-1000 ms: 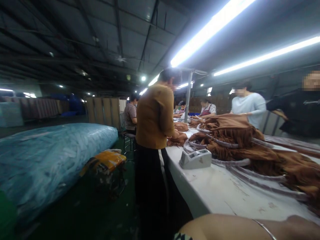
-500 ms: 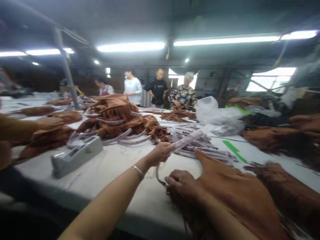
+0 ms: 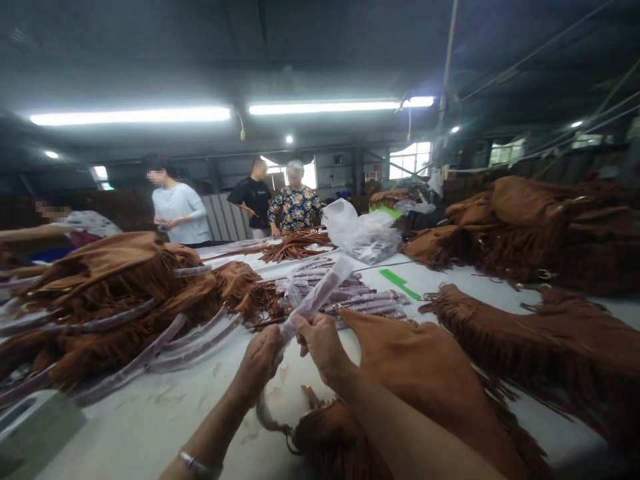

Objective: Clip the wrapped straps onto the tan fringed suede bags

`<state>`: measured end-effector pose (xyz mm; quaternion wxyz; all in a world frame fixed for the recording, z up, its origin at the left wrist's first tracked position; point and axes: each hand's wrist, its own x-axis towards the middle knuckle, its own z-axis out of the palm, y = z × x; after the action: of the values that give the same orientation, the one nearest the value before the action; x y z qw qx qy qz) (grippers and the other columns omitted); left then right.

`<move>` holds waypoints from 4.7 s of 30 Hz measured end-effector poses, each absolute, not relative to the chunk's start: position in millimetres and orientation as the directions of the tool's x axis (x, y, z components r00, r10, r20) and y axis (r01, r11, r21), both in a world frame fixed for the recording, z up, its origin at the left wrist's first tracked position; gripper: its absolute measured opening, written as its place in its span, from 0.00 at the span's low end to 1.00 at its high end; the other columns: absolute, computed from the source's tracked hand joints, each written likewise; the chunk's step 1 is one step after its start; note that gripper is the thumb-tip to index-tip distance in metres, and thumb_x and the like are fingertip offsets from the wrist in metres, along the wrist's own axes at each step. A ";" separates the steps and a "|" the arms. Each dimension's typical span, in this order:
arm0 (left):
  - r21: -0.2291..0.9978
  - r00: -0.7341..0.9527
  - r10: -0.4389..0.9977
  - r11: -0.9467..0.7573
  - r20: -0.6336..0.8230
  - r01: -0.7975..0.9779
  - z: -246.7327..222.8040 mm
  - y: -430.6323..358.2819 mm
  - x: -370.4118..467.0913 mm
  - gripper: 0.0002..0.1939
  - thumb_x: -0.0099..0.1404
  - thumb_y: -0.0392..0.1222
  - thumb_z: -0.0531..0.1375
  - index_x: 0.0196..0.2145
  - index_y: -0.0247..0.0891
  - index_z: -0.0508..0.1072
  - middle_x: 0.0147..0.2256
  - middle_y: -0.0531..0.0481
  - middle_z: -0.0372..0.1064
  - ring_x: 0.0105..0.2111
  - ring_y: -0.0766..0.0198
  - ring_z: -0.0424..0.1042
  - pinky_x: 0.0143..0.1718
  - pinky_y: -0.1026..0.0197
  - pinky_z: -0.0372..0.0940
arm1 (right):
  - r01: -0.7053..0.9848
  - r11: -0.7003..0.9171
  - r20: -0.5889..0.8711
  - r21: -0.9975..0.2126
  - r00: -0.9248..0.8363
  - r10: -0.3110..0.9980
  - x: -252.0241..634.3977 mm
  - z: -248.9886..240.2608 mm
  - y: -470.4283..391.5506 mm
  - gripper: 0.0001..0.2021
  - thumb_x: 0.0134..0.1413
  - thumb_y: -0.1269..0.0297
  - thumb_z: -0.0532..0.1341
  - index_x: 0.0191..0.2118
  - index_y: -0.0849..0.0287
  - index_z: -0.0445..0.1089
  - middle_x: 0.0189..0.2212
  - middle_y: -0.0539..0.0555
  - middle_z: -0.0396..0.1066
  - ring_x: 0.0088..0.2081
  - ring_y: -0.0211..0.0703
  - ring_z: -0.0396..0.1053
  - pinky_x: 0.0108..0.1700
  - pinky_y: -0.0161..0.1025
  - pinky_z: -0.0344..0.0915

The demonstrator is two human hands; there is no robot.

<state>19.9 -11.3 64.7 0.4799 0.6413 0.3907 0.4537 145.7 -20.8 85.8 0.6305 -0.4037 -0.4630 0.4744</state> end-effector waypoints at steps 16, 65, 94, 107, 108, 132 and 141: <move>0.919 0.331 0.885 -0.380 0.328 0.105 140.4 3.8 51.7 0.23 0.59 0.61 0.51 0.27 0.35 0.65 0.21 0.53 0.64 0.21 0.67 0.62 0.22 0.65 0.56 | 0.273 0.455 0.441 -0.848 -0.113 0.890 130.8 46.5 -33.0 0.05 0.45 0.69 0.53 0.21 0.59 0.59 0.17 0.47 0.58 0.21 0.33 0.55 0.24 0.31 0.52; 0.093 0.542 0.649 -0.682 0.534 0.725 119.6 -47.1 73.6 0.29 0.60 0.37 0.52 0.59 0.35 0.51 0.54 0.39 0.58 0.53 0.51 0.58 0.50 0.51 0.54 | -0.258 0.104 0.072 -0.961 0.129 0.989 215.1 103.5 -38.1 0.08 0.38 0.62 0.58 0.21 0.62 0.63 0.13 0.44 0.57 0.13 0.27 0.51 0.13 0.28 0.46; 0.694 0.302 0.932 -0.351 0.199 0.629 -2.4 40.2 45.7 0.14 0.66 0.47 0.44 0.35 0.40 0.66 0.27 0.50 0.66 0.28 0.61 0.66 0.30 0.63 0.53 | 0.963 -0.169 0.111 -0.209 0.195 0.974 261.8 27.8 101.7 0.10 0.47 0.63 0.60 0.33 0.65 0.73 0.34 0.65 0.73 0.37 0.51 0.70 0.36 0.39 0.62; 0.803 0.166 0.920 -0.391 0.355 0.450 36.4 27.5 27.6 0.20 0.62 0.57 0.45 0.27 0.39 0.63 0.22 0.53 0.60 0.23 0.64 0.60 0.26 0.63 0.56 | 0.910 0.403 0.217 0.093 -0.414 0.884 221.3 99.2 9.5 0.14 0.59 0.57 0.48 0.35 0.59 0.67 0.31 0.55 0.72 0.32 0.42 0.69 0.32 0.35 0.60; 0.804 0.196 0.911 -0.412 0.363 0.428 39.7 24.0 27.3 0.20 0.61 0.58 0.47 0.27 0.39 0.64 0.22 0.53 0.60 0.23 0.64 0.60 0.26 0.63 0.56 | 0.875 0.463 0.235 0.137 -0.483 0.843 214.3 103.5 2.6 0.14 0.59 0.57 0.49 0.34 0.59 0.67 0.31 0.55 0.72 0.32 0.42 0.69 0.31 0.35 0.60; 0.998 0.253 0.966 -0.056 0.059 -0.020 33.1 20.7 -4.3 0.18 0.49 0.51 0.64 0.27 0.31 0.68 0.15 0.59 0.57 0.12 0.77 0.49 0.12 0.71 0.45 | 0.702 0.437 0.094 -0.562 -0.471 0.877 165.3 56.8 37.8 0.16 0.36 0.65 0.64 0.35 0.58 0.63 0.22 0.44 0.67 0.22 0.33 0.63 0.25 0.30 0.52; 0.996 0.241 0.970 0.055 -0.035 -0.075 20.1 25.0 2.8 0.19 0.51 0.54 0.62 0.24 0.35 0.62 0.15 0.59 0.58 0.09 0.75 0.54 0.09 0.71 0.49 | 0.700 0.668 0.367 -0.252 -0.570 0.735 174.3 59.0 23.9 0.18 0.42 0.63 0.65 0.41 0.60 0.64 0.33 0.53 0.69 0.34 0.41 0.66 0.38 0.38 0.61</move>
<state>2.8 25.0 20.1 0.5879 0.5245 0.4265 0.4442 174.3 23.9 59.0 0.2253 -0.4054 -0.8851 0.0391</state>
